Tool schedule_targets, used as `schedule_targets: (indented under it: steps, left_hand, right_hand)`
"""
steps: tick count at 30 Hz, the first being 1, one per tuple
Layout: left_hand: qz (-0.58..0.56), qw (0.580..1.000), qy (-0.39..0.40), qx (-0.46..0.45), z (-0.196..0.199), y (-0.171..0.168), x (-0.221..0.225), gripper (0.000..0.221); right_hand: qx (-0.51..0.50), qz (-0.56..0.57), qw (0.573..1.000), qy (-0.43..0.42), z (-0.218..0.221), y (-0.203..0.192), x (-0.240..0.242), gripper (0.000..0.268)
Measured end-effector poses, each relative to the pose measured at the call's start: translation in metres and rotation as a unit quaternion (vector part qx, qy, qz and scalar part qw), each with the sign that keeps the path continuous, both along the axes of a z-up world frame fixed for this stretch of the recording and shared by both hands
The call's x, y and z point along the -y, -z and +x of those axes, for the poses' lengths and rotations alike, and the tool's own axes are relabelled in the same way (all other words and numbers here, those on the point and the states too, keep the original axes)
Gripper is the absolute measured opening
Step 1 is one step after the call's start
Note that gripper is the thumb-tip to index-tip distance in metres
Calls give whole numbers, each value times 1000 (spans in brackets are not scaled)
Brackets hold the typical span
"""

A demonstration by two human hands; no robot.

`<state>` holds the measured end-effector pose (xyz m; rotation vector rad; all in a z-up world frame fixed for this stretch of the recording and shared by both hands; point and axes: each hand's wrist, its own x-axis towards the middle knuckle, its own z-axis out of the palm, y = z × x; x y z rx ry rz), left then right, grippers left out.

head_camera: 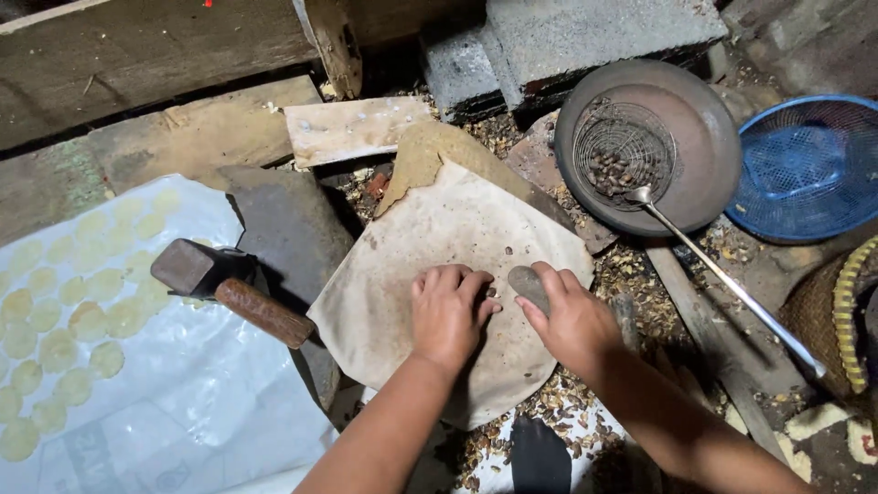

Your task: Cracking seeds with a stone and flattening the kernels with a wooden mallet on a plastic sheet

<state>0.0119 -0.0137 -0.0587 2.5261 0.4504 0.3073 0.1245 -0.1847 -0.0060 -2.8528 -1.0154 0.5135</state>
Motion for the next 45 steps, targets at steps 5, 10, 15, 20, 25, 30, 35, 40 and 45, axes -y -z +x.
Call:
schedule_targets:
  steps: [5,10,15,20,25,30,35,40,45]
  left_hand:
    - [22,998,6,55,-22,1,-15,23]
    - [16,998,18,61,-24,5,-19,28]
    - [-11,999,11,34,-22,3,-17,30]
    - [14,998,-8,67,-24,5,-18,19]
    - [19,997,-23,73,-28,8,-24,23]
    - [4,996,-34,79,-28,5,-25,24]
    - [10,997,-22,80,-31,-1,-26,21]
    - [14,996,-22,84,-28,-1,-25,19]
    - [15,996,-34,80,-27,3,-22,17]
  right_hand:
    - [-74,-4,997,22,3,-13,-18,52]
    - [-81,17,996,-20,-10,-15,-32,52]
    - [-106,-14,994,-18,-5,-25,-20,52]
    - [-80,25,995,-56,-11,-35,-30,53]
    - [213,104,943,-232,-32,21,-22,41]
    - [262,156,918,-252,-23,-1,-38,40]
    - [-210,74,972,70,9,-75,-59,52]
    - [-212,19,975,70,-4,-84,-52,50]
    - [-143,-30,989,-19,1,-33,-44,46]
